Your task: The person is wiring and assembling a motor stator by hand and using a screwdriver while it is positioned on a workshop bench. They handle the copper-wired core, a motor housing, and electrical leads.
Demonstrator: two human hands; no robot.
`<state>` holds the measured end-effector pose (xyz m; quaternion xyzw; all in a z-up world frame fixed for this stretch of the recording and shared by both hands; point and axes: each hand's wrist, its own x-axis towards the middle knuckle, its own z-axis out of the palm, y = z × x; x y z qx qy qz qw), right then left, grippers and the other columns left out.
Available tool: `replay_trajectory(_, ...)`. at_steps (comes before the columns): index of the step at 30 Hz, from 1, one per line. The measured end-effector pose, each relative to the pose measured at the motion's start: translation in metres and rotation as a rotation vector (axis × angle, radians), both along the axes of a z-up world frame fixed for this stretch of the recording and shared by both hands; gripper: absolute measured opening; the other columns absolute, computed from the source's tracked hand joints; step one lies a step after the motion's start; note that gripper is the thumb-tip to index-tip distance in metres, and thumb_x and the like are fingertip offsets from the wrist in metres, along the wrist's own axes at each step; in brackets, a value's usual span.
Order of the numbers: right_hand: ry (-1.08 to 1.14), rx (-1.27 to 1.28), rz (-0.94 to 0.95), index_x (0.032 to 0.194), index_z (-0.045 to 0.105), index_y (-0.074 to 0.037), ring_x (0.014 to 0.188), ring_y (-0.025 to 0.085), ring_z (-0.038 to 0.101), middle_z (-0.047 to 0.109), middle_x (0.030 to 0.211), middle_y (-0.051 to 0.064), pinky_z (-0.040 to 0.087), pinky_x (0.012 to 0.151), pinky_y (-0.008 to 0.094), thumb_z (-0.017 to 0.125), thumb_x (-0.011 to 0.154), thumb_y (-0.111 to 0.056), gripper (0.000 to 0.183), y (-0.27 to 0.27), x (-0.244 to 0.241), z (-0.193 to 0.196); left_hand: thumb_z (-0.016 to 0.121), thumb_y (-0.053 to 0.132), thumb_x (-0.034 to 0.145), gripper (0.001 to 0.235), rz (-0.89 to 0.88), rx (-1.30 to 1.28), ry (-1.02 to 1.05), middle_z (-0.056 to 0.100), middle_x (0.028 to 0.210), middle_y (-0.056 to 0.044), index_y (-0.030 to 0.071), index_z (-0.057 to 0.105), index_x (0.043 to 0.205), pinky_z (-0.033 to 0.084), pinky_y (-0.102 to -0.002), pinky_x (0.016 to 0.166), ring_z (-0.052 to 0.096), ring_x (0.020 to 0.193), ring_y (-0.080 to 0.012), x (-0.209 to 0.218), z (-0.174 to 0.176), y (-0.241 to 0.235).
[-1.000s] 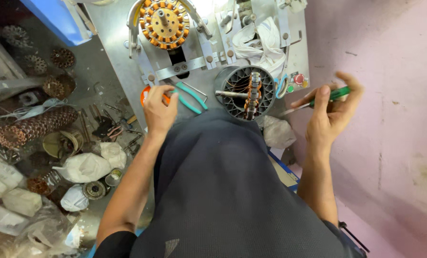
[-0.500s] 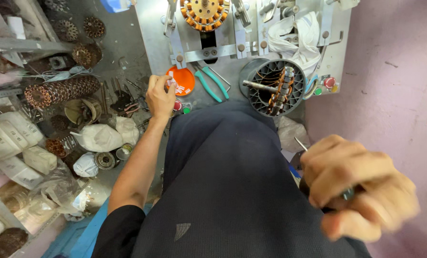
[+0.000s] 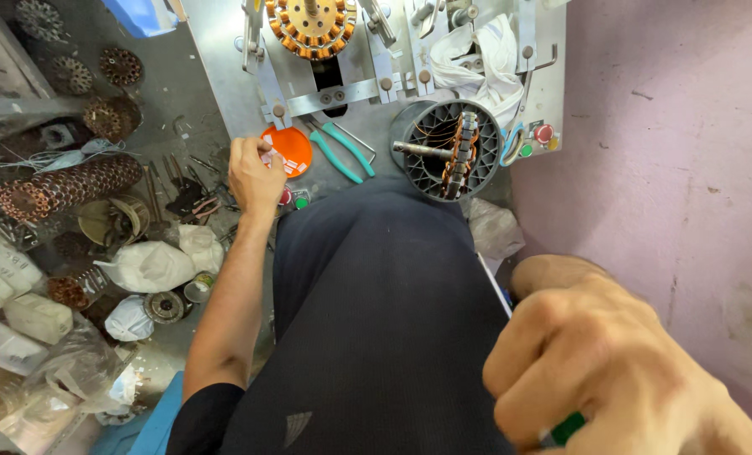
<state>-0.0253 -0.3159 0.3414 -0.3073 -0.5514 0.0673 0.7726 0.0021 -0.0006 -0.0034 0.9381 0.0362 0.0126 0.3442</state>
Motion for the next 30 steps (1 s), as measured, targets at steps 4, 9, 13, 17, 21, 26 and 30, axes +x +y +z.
replay_trajectory(4, 0.07, -0.172, -0.416, 0.12, 0.055, -0.011, 0.053, 0.018, 0.058, 0.064, 0.08, 0.013, 0.042, 0.042, 0.033, 0.062, 0.094, -0.002, 0.029, 0.018, 0.011, 0.008, 0.082, 0.006, 0.077, 0.02, -0.092, 0.055, -0.107, 0.063, 0.092, -0.013, 0.004, 0.063, 0.085, 0.051, -0.048, 0.077, 0.063, 0.089, -0.0366, -0.001, -0.001, 0.003)
replay_trajectory(9, 0.367, -0.839, -0.869, 0.115, 0.069, -0.008, 0.069, 0.017, 0.064, 0.064, 0.082, 0.008, 0.051, 0.063, 0.03, 0.078, 0.08, -0.001, 0.037, 0.018, -0.007, 0.002, 0.08, 0.003, 0.083, 0.016, -0.062, -0.054, -0.102, 0.07, 0.09, -0.015, 0.002, 0.066, 0.09, 0.053, -0.045, 0.076, 0.068, 0.084, -0.0343, 0.003, 0.018, -0.008)
replay_trajectory(13, 0.478, -1.157, -1.026, 0.11, 0.072, 0.0, 0.075, 0.015, 0.066, 0.068, 0.084, 0.008, 0.053, 0.07, 0.027, 0.078, 0.086, 0.002, 0.026, 0.033, -0.004, -0.045, 0.079, 0.006, 0.088, 0.025, 0.077, -0.564, 0.055, 0.077, 0.093, -0.012, -0.002, 0.073, 0.111, 0.06, -0.029, 0.075, 0.075, 0.081, -0.0187, 0.008, 0.063, -0.029)
replay_trajectory(17, 0.606, -1.163, -1.137, 0.112, 0.071, 0.0, 0.081, 0.012, 0.071, 0.074, 0.089, 0.007, 0.057, 0.076, 0.026, 0.078, 0.087, 0.001, 0.026, 0.041, -0.009, -0.079, 0.077, 0.005, 0.093, 0.018, -0.052, -0.981, 0.192, 0.077, 0.094, -0.008, -0.004, 0.075, 0.109, 0.061, -0.024, 0.076, 0.074, 0.082, -0.0129, 0.008, 0.114, -0.055)
replay_trajectory(21, 0.696, -1.105, -1.17, 0.111, 0.071, -0.001, 0.085, 0.012, 0.074, 0.075, 0.093, 0.006, 0.059, 0.076, 0.025, 0.08, 0.084, 0.0, 0.028, 0.041, -0.014, -0.09, 0.078, 0.006, 0.091, 0.015, -0.275, -1.051, 0.251, 0.077, 0.093, -0.006, -0.001, 0.074, 0.104, 0.06, -0.024, 0.077, 0.074, 0.084, -0.0114, 0.008, 0.168, -0.083)
replay_trajectory(26, 0.432, -1.116, -1.316, 0.101, 0.074, -0.004, 0.084, 0.015, 0.073, 0.075, 0.095, 0.007, 0.057, 0.074, 0.028, 0.082, 0.084, 0.001, 0.019, 0.03, -0.013, -0.084, 0.079, 0.005, 0.089, 0.013, -0.521, -0.882, 0.041, 0.072, 0.095, -0.005, 0.002, 0.072, 0.1, 0.055, -0.028, 0.077, 0.069, 0.086, -0.0137, 0.011, 0.212, -0.105)
replay_trajectory(30, 0.338, -1.106, -1.336, 0.099, 0.072, -0.003, 0.092, 0.018, 0.072, 0.072, 0.1, 0.008, 0.057, 0.079, 0.03, 0.079, 0.084, 0.003, 0.017, 0.025, -0.014, -0.078, 0.078, 0.005, 0.088, 0.014, -0.532, -0.879, 0.035, 0.072, 0.094, -0.006, 0.002, 0.071, 0.098, 0.055, -0.028, 0.077, 0.069, 0.084, -0.0153, 0.01, 0.218, -0.113)
